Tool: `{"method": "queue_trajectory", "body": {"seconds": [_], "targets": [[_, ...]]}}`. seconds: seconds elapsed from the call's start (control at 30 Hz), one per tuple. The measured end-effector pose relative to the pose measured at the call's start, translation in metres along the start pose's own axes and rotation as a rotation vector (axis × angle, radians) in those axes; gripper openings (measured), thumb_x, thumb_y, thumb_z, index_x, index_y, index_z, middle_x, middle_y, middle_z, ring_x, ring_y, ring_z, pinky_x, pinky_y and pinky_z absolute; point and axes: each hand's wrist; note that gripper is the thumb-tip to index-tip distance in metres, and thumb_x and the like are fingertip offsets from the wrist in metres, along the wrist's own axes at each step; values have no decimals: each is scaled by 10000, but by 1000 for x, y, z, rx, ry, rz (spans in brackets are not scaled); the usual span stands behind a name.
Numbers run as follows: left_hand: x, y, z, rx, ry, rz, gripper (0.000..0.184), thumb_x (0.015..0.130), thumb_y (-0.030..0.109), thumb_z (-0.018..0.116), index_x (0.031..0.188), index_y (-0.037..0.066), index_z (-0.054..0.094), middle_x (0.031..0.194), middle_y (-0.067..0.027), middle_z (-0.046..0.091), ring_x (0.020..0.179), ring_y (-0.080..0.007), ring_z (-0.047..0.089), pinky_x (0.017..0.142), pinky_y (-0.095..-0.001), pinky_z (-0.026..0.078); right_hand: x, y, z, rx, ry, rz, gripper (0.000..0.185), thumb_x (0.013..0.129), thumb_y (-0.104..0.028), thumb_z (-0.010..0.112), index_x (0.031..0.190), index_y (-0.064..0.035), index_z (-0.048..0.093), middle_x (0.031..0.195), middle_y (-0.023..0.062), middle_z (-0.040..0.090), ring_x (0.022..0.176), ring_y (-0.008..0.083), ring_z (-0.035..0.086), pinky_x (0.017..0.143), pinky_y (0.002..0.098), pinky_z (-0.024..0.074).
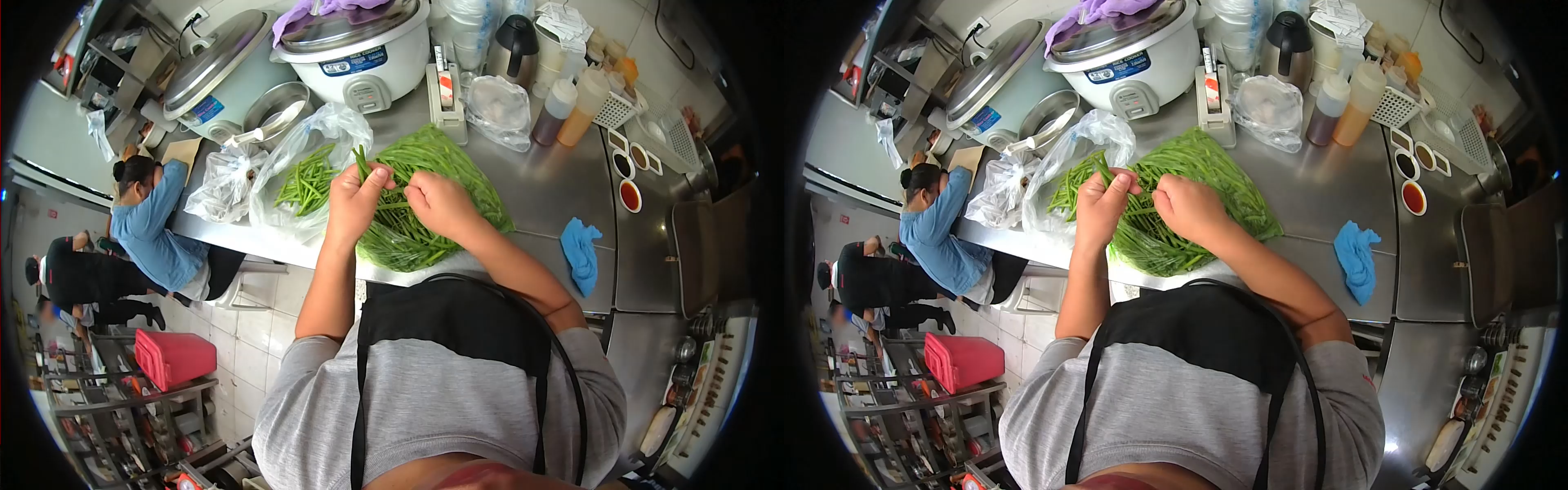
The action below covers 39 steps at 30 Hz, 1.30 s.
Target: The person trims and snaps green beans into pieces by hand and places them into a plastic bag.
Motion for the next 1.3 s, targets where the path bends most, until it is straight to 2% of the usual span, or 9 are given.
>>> {"method": "queue_trajectory", "body": {"seconds": [0.17,0.33,0.57,0.67,0.77,0.87,1.0,1.17,1.3], "targets": [[1,-3,-4,183,127,74,157,832,153,545,824,5,596,657,-3,567,569,-69,492,498,-215,374,2,2,-22,10,-75,78,255,791,-264,525,722,-19,519,631,158,550,609,322,550,543,416,422],[1,3,1,888,62,175,211,737,213,601,666,27,531,672,-163,555,624,-336,534,545,-405,413,10,-7,-26,-181,-40,-66,271,749,-321,585,721,-55,540,693,117,572,646,299,559,537,404,416],[-4,-1,7,964,-24,263,168,719,197,616,741,34,582,696,-146,568,645,-318,554,545,-390,428,21,0,-24,-380,18,-300,196,738,-276,590,752,-83,564,727,80,581,669,276,564,546,381,421],[-3,-4,0,766,-137,155,180,737,189,611,775,15,588,717,-156,580,640,-325,545,553,-367,424,19,-4,-25,-177,-88,-253,189,793,-239,546,728,-61,545,672,50,560,617,223,557,537,331,416],[-7,11,9,397,-246,1,181,768,173,595,793,-6,584,691,-148,582,597,-272,544,558,-338,414,16,-6,-13,735,-142,22,220,847,-203,478,699,-41,498,616,18,499,560,154,498,527,275,400],[-5,12,18,226,-156,99,184,815,154,571,738,-13,561,601,-8,499,571,-73,427,528,-241,373,16,-13,-16,976,-35,138,247,873,-187,427,670,-48,443,599,7,447,534,101,421,506,232,370],[-1,8,12,410,-140,132,168,828,160,549,774,5,583,617,12,506,548,-67,429,512,-223,361,14,3,-25,1521,-19,162,235,872,-165,403,662,-66,437,589,22,461,506,98,416,481,218,344],[2,-3,-6,-197,-118,-265,195,866,193,482,867,26,584,631,12,506,463,-49,380,413,-186,282,13,12,-37,688,-3,155,226,833,-213,489,682,-46,510,572,57,506,489,188,472,493,283,393],[8,-7,-15,-205,-27,-172,183,871,180,467,879,33,575,631,11,506,437,-38,341,388,-179,242,7,12,-21,81,-105,43,183,753,-250,587,730,-68,586,688,88,572,599,265,547,552,335,434]]}}
Point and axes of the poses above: each hand's wrist, its own x-axis towards the middle knuckle, its own z-axis out of the palm, y = z × x
